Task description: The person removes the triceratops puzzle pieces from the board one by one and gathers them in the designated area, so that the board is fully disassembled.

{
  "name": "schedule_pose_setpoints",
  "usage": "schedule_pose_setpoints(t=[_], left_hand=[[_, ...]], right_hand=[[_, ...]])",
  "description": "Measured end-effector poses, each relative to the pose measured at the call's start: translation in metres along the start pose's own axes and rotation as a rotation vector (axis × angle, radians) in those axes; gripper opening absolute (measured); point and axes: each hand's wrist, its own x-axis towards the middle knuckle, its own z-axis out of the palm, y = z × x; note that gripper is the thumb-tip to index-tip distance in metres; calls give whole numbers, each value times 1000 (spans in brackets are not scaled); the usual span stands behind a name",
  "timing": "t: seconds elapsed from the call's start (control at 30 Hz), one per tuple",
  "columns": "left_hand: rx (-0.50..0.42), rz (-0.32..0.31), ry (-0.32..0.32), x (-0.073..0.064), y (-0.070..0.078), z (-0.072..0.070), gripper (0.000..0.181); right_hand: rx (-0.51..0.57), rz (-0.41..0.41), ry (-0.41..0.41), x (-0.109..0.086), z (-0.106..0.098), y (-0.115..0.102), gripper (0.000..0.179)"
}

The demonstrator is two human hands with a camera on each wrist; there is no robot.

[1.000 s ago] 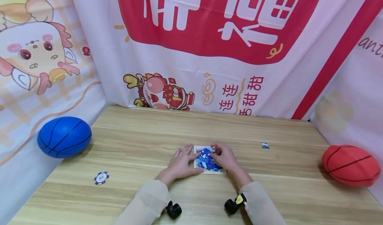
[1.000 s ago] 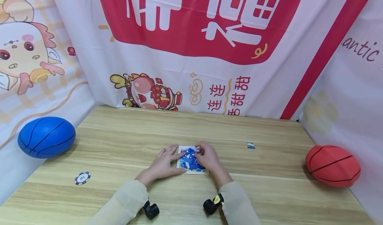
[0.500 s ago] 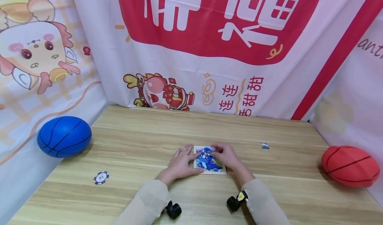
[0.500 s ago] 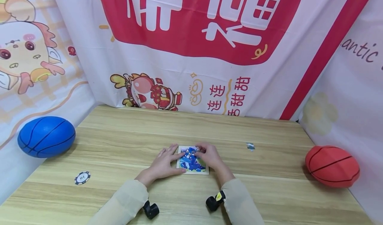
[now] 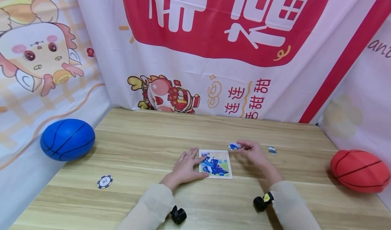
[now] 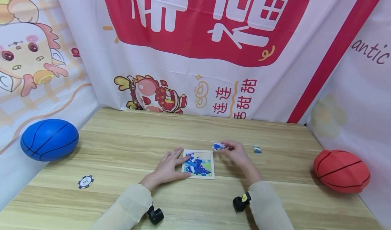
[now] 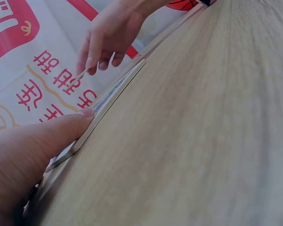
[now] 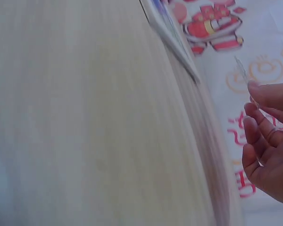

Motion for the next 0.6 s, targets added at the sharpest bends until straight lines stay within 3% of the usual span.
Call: schedule_pose_setpoints(t=[0.13, 0.27, 0.33, 0.43, 0.5, 0.6], left_hand=[[-8, -1, -4, 0, 0, -1, 73], [-11, -6, -4, 0, -1, -1, 73], [-8, -7, -2, 0, -2, -2, 73], [-7, -8, -6, 1, -2, -2, 73], [-6, -8, -11, 0, -1, -2, 73], [-9, -10, -17, 1, 0, -1, 73]], right_hand=[[25, 54, 23, -2, -17, 13, 35], [172, 152, 47, -4, -31, 24, 35], [270, 170, 55, -5, -36, 31, 36], [320, 165, 66, -5, -43, 40, 36], [312, 142, 70, -5, -47, 46, 36], [179, 70, 95, -3, -55, 54, 35]])
